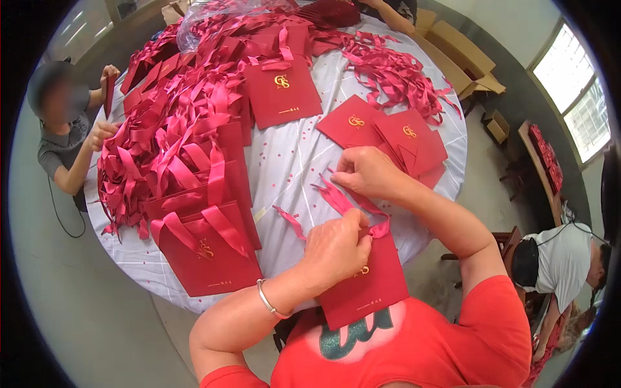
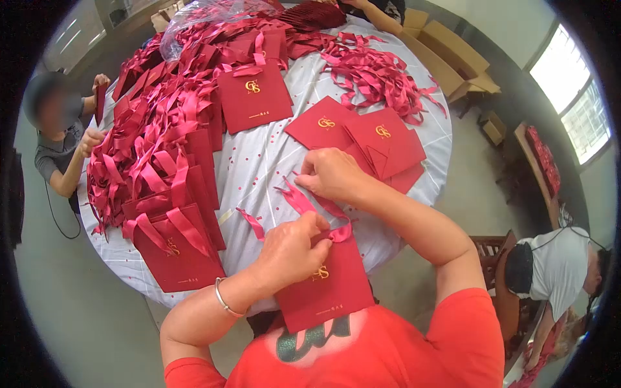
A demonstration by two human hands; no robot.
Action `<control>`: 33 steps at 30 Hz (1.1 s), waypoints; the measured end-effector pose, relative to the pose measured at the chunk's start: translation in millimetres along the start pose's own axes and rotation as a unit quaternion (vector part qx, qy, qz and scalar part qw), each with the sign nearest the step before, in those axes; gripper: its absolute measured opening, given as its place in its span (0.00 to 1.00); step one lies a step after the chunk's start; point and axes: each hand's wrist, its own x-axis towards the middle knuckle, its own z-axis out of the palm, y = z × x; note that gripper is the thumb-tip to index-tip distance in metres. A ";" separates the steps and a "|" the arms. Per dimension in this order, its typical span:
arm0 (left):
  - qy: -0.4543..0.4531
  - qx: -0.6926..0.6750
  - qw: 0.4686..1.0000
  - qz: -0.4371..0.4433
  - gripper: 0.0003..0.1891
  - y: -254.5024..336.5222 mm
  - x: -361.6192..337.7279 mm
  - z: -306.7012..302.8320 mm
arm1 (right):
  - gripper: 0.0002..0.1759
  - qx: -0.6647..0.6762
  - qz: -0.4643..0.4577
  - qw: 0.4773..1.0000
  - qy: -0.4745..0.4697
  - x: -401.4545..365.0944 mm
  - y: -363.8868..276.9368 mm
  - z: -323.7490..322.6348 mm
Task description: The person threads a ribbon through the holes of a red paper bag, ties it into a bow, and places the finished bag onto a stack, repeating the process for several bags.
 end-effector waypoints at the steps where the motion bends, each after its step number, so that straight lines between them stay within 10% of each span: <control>1: 0.003 -0.015 1.000 0.002 0.13 -0.6 0.7 -1.3 | 0.13 0.059 0.018 0.998 -0.012 1.3 2.5 -0.7; 15: -0.084 -0.127 0.988 -0.027 0.10 -10.9 10.3 -7.6 | 0.10 0.544 0.055 0.832 0.097 -84.7 -10.9 -81.6; 24: 0.006 -0.044 0.999 -0.022 0.09 -6.1 6.5 0.8 | 0.18 0.370 -0.317 0.864 0.128 -116.3 -41.4 -92.6; 28: 0.004 -0.055 0.998 -0.041 0.09 -3.6 7.1 -0.4 | 0.16 0.531 -0.279 0.800 -0.001 -122.6 -52.0 -75.7; 33: -0.014 -0.077 0.997 -0.022 0.08 -1.5 4.7 -5.9 | 0.16 0.256 -0.254 0.928 0.098 -108.4 -57.1 -59.8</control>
